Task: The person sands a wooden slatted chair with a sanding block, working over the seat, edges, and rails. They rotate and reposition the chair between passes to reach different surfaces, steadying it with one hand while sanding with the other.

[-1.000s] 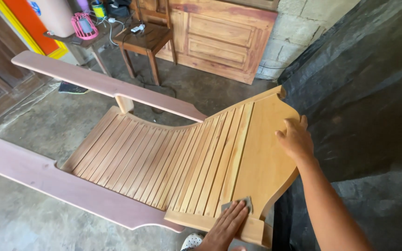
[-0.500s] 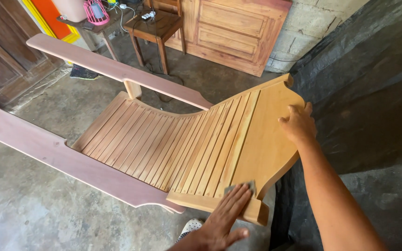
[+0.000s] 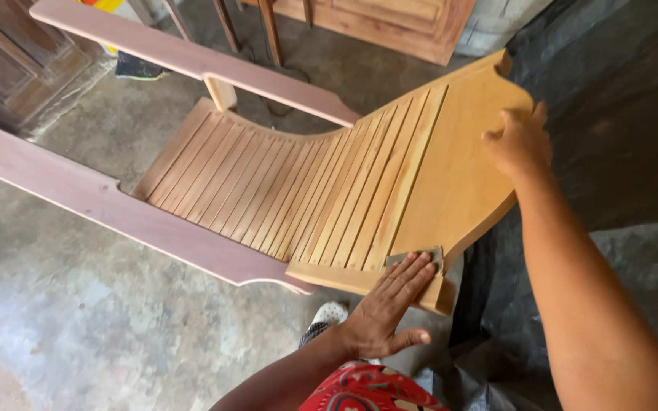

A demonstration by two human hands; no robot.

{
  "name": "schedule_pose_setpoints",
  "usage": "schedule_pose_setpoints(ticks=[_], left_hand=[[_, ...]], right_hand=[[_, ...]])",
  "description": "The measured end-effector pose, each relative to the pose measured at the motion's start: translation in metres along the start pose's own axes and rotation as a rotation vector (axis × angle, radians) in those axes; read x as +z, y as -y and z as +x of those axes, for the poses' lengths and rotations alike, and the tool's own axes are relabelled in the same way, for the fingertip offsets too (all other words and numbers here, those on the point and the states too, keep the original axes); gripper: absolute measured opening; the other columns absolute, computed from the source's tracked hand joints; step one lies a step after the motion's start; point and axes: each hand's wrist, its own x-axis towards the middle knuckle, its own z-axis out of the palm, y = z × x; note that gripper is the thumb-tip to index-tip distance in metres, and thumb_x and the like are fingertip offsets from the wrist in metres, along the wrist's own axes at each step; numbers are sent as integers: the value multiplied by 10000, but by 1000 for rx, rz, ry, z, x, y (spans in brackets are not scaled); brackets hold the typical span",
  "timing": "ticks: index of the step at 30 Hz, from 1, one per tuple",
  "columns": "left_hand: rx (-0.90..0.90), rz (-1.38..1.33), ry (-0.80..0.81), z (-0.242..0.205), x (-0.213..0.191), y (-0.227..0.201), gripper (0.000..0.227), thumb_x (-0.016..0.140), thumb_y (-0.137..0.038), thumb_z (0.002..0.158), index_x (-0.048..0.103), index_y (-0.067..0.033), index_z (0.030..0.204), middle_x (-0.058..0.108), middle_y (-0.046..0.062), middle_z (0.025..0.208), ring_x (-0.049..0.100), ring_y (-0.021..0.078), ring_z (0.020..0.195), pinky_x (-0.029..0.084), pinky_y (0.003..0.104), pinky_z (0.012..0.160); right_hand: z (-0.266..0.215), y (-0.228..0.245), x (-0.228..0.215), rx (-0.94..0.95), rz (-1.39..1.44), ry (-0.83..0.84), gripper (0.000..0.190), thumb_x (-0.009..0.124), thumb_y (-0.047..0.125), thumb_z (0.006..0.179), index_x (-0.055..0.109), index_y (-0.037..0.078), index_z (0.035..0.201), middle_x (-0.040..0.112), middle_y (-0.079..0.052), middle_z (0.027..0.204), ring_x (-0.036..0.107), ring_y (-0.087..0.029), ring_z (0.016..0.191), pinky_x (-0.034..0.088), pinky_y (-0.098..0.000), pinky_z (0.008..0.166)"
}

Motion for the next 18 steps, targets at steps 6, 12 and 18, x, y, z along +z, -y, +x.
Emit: schedule_pose_setpoints(ticks=[6,12,18], left_hand=[[-22,-7,45,-31,-2,-15,965,457,-676,1027,232,-20,1698,234,203,1791,172,390,1696,168,532,1378],[63,22,-10,10,3,-4,974,473,-680,1026,216,-32,1706,227,191,1769,169,359,1684,174,514,1379],[42,33,-8,-19,1,-4,952,474,-654,1010,228,-47,1702,227,191,1792,171,357,1676,164,530,1392]], right_hand=[[-5,0,-10,-47,-23,-27,577,777,381,911,636,149,1420,241,-297,1642,576,-530,1197,486,-540,1000],[-9,-1,-15,-33,-12,-5,568,767,377,950,626,154,1453,211,-274,1672,568,-526,1219,481,-552,1011],[-5,-6,-20,-8,-34,23,590,763,382,992,608,146,1509,172,-261,1713,543,-534,1283,480,-569,1021]])
